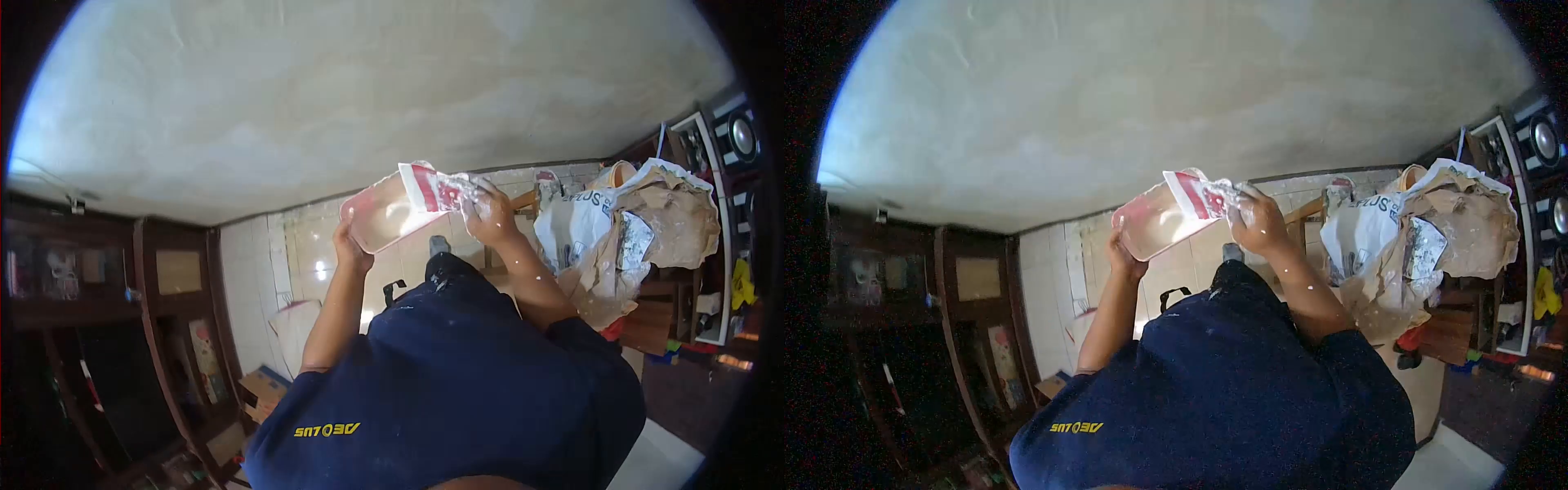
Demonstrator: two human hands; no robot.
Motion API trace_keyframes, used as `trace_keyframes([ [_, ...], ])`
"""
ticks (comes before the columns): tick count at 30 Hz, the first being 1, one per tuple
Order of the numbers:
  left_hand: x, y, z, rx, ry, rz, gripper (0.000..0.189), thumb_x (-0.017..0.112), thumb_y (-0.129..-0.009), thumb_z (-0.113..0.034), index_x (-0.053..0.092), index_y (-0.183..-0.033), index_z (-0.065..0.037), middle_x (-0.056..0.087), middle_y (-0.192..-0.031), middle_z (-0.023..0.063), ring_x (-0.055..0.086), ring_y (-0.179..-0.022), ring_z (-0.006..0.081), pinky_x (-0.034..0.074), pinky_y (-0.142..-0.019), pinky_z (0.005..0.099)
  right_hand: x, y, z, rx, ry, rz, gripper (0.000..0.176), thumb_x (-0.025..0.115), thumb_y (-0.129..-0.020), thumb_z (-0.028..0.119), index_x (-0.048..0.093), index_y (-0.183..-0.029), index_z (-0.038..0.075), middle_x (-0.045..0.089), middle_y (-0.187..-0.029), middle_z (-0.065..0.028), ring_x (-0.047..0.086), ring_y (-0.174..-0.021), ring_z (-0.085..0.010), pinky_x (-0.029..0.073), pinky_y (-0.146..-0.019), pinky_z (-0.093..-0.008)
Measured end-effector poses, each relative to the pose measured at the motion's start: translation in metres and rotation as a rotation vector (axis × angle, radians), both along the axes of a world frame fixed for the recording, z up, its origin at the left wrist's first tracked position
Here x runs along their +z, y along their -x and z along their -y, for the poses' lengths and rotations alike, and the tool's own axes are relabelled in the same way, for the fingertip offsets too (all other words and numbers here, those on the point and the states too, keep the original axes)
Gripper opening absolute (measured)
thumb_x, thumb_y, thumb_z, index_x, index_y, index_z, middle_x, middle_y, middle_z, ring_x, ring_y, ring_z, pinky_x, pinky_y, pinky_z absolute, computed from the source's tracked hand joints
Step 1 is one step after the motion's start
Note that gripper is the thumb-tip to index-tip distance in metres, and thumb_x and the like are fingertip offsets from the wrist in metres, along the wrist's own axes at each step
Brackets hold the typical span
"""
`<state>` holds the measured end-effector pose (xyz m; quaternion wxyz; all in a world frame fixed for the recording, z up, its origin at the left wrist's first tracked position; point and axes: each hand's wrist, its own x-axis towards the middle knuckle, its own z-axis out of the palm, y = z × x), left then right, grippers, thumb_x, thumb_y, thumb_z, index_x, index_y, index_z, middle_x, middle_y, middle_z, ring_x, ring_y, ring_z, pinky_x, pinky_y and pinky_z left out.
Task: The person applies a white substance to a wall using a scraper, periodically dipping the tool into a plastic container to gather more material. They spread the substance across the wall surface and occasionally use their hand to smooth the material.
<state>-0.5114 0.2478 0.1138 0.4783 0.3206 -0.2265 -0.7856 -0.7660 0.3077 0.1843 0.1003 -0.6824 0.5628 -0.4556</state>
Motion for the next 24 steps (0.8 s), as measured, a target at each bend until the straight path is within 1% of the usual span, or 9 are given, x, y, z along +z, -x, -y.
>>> trace_keyframes([
  [3,0.002,0.027,0.037,-0.014,0.013,-0.003,0.053,0.041,-0.083,-0.035,0.040,-0.127,-0.005,0.047,-0.126,0.0132,0.044,-0.116,0.0288,0.036,-0.097,0.0416,0.013,0.032,0.018,0.059,0.018,-0.051,0.026,0.053,-0.067,0.000,0.062,-0.092,0.001,0.060,-0.100,-0.0178,0.057,-0.091,-0.0345,0.047,-0.081,-0.0389],
  [6,0.009,0.059,0.075,-0.051,0.094,-0.037,0.053,0.042,-0.083,-0.036,0.040,-0.127,-0.005,0.045,-0.128,0.0130,0.043,-0.117,0.0288,0.035,-0.098,0.0420,0.023,0.059,0.034,-0.053,-0.075,-0.135,0.030,0.051,-0.065,-0.001,0.062,-0.092,0.001,0.060,-0.100,-0.0179,0.058,-0.090,-0.0340,0.047,-0.081,-0.0393],
  [12,0.018,0.097,0.134,-0.148,0.034,-0.103,0.054,0.044,-0.078,-0.034,0.041,-0.124,-0.007,0.046,-0.126,0.0117,0.044,-0.116,0.0285,0.036,-0.097,0.0417,0.016,0.099,0.075,-0.215,0.166,-0.198,0.030,0.062,-0.066,0.001,0.064,-0.095,0.004,0.063,-0.097,-0.0127,0.062,-0.088,-0.0279,0.051,-0.077,-0.0361],
  [15,0.025,0.107,0.153,-0.163,0.008,-0.092,0.053,0.044,-0.075,-0.034,0.042,-0.122,-0.011,0.042,-0.130,0.0122,0.040,-0.119,0.0301,0.035,-0.099,0.0447,0.018,0.104,0.089,-0.263,0.234,-0.306,0.030,0.063,-0.066,-0.001,0.065,-0.095,0.003,0.064,-0.094,-0.0097,0.063,-0.083,-0.0245,0.052,-0.072,-0.0328],
  [16,0.030,0.111,0.159,-0.197,0.008,-0.042,0.054,0.043,-0.075,-0.034,0.042,-0.123,-0.010,0.042,-0.130,0.0126,0.041,-0.119,0.0306,0.035,-0.098,0.0453,0.015,0.109,0.096,-0.245,0.330,-0.563,0.029,0.065,-0.066,0.001,0.065,-0.095,0.003,0.065,-0.093,-0.0087,0.063,-0.082,-0.0247,0.052,-0.070,-0.0330],
  [18,0.033,0.117,0.173,-0.244,0.017,0.008,0.055,0.042,-0.075,-0.034,0.041,-0.124,-0.009,0.042,-0.130,0.0131,0.041,-0.119,0.0312,0.035,-0.098,0.0459,0.016,0.099,0.104,-0.366,0.260,-0.327,0.026,0.067,-0.066,0.004,0.065,-0.092,0.004,0.065,-0.092,-0.0084,0.063,-0.080,-0.0247,0.052,-0.068,-0.0334],
  [21,0.021,0.115,0.195,-0.296,0.009,-0.132,0.049,0.037,-0.078,-0.025,0.045,-0.120,-0.002,0.051,-0.119,0.0148,0.050,-0.109,0.0295,0.039,-0.095,0.0400,0.018,0.091,0.114,-0.344,0.334,-0.483,0.024,0.069,-0.066,0.007,0.065,-0.090,0.004,0.065,-0.089,-0.0094,0.063,-0.078,-0.0252,0.052,-0.067,-0.0338],
  [22,0.018,0.116,0.201,-0.317,0.011,-0.122,0.049,0.037,-0.078,-0.025,0.045,-0.120,-0.002,0.051,-0.119,0.0148,0.050,-0.109,0.0295,0.039,-0.095,0.0400,0.019,0.086,0.111,-0.400,0.329,-0.348,0.024,0.070,-0.066,0.008,0.065,-0.089,0.005,0.065,-0.086,-0.0095,0.063,-0.074,-0.0257,0.051,-0.064,-0.0338],
  [24,0.021,0.115,0.209,-0.373,-0.058,-0.118,0.046,0.037,-0.079,-0.024,0.047,-0.118,-0.001,0.053,-0.116,0.0139,0.051,-0.108,0.0285,0.040,-0.094,0.0384,0.011,0.078,0.112,-0.406,0.349,-0.294,0.026,0.071,-0.065,0.010,0.065,-0.090,0.006,0.064,-0.085,-0.0098,0.062,-0.070,-0.0263,0.051,-0.061,-0.0337],
])
